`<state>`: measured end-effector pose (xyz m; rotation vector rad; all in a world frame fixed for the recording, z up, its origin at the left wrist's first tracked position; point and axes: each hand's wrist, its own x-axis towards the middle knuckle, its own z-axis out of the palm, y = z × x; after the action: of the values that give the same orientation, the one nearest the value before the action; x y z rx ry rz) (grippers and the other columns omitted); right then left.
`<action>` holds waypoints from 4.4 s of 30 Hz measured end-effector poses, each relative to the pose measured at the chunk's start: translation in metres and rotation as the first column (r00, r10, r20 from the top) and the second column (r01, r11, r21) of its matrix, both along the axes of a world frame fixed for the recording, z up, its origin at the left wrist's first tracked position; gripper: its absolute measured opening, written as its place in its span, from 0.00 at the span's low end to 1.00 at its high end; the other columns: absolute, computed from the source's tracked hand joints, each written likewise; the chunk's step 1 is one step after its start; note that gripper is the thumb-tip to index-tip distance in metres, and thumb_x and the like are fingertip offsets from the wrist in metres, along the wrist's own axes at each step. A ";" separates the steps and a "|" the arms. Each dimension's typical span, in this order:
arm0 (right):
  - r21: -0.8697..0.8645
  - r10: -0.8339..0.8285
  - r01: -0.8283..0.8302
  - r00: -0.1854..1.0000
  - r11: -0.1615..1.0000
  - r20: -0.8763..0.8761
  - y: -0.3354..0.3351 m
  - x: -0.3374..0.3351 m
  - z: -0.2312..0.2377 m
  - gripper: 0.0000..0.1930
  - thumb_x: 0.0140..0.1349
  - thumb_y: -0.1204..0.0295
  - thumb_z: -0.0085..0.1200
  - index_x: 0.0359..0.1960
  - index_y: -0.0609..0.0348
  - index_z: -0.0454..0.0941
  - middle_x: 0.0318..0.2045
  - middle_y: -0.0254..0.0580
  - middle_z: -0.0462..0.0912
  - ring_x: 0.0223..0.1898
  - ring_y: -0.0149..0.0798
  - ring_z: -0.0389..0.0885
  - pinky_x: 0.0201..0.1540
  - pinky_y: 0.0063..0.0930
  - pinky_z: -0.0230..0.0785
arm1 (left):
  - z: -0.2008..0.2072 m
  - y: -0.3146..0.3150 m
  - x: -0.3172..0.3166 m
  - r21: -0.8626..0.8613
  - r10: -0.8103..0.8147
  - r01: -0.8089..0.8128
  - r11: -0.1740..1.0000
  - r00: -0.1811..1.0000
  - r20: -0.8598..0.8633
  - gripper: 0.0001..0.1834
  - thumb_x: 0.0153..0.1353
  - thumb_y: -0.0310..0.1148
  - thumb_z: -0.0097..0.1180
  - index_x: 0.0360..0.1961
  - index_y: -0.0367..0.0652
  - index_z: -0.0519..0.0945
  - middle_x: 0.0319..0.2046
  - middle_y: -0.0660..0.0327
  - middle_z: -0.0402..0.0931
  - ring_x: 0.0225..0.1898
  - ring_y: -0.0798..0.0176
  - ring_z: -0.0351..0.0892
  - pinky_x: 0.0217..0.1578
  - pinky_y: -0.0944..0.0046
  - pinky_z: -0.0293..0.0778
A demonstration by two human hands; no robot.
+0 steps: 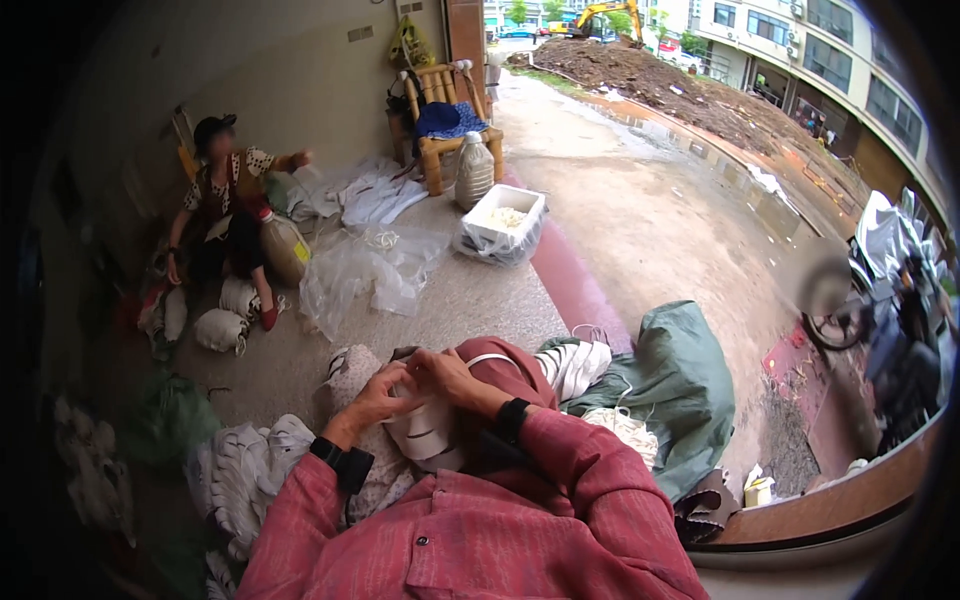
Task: The recorder is lacing and organizing white shoe components while sitting on the floor.
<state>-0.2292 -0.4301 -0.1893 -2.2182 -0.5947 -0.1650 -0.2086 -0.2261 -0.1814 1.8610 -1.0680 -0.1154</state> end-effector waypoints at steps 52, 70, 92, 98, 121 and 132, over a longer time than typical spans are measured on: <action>0.536 0.068 0.212 0.888 0.817 -0.455 0.015 0.010 0.001 0.09 0.68 0.69 0.53 0.44 0.60 0.75 0.32 0.30 0.77 0.34 0.24 0.72 0.38 0.22 0.69 | 0.022 0.014 -0.029 0.145 0.129 -0.198 0.969 0.913 0.387 0.11 0.51 0.36 0.67 0.33 0.44 0.81 0.50 0.55 0.73 0.53 0.46 0.73 0.62 0.45 0.64; 0.622 0.340 0.096 0.768 0.777 -0.543 0.003 0.012 0.011 0.10 0.68 0.67 0.55 0.44 0.58 0.75 0.35 0.25 0.76 0.37 0.20 0.70 0.37 0.17 0.65 | 0.052 0.013 -0.006 0.344 -0.006 0.357 0.868 0.701 -0.713 0.14 0.69 0.41 0.51 0.35 0.39 0.78 0.22 0.70 0.70 0.25 0.74 0.69 0.26 0.71 0.64; 0.583 0.283 0.158 0.754 0.797 -0.592 0.005 0.006 0.028 0.06 0.67 0.69 0.56 0.40 0.58 0.78 0.33 0.26 0.78 0.37 0.23 0.74 0.40 0.19 0.68 | 0.064 0.319 -0.037 0.505 0.741 -0.549 0.666 0.407 -0.534 0.12 0.64 0.32 0.52 0.29 0.37 0.84 0.15 0.72 0.67 0.17 0.78 0.63 0.18 0.73 0.59; 0.611 0.359 0.116 0.718 0.783 -0.597 0.001 0.005 0.028 0.06 0.67 0.70 0.56 0.40 0.59 0.78 0.33 0.26 0.78 0.37 0.22 0.74 0.41 0.19 0.68 | 0.008 0.376 -0.056 0.629 0.844 -0.621 0.467 0.526 -0.107 0.09 0.56 0.32 0.56 0.29 0.39 0.85 0.17 0.61 0.75 0.18 0.66 0.72 0.23 0.62 0.68; 0.576 0.304 0.102 0.768 0.811 -0.564 0.004 0.005 0.027 0.05 0.67 0.70 0.55 0.38 0.59 0.78 0.29 0.24 0.76 0.33 0.21 0.72 0.36 0.18 0.66 | -0.004 0.382 -0.039 -0.495 0.314 -0.865 -0.081 0.449 -0.837 0.21 0.70 0.30 0.46 0.61 0.32 0.68 0.57 0.54 0.72 0.52 0.64 0.77 0.46 0.64 0.74; 0.711 0.306 0.291 0.752 0.641 -0.584 -0.018 0.003 0.035 0.05 0.67 0.71 0.54 0.38 0.58 0.78 0.29 0.27 0.78 0.32 0.22 0.74 0.35 0.18 0.67 | 0.066 0.343 -0.025 -0.487 0.375 -0.863 0.136 0.500 -0.780 0.21 0.69 0.34 0.53 0.60 0.36 0.71 0.48 0.60 0.79 0.30 0.79 0.73 0.19 0.78 0.60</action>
<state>-0.2261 -0.4476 -0.1541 -1.2535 -0.0635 0.3367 -0.2334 0.1174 -0.1150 1.0259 0.2412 0.4235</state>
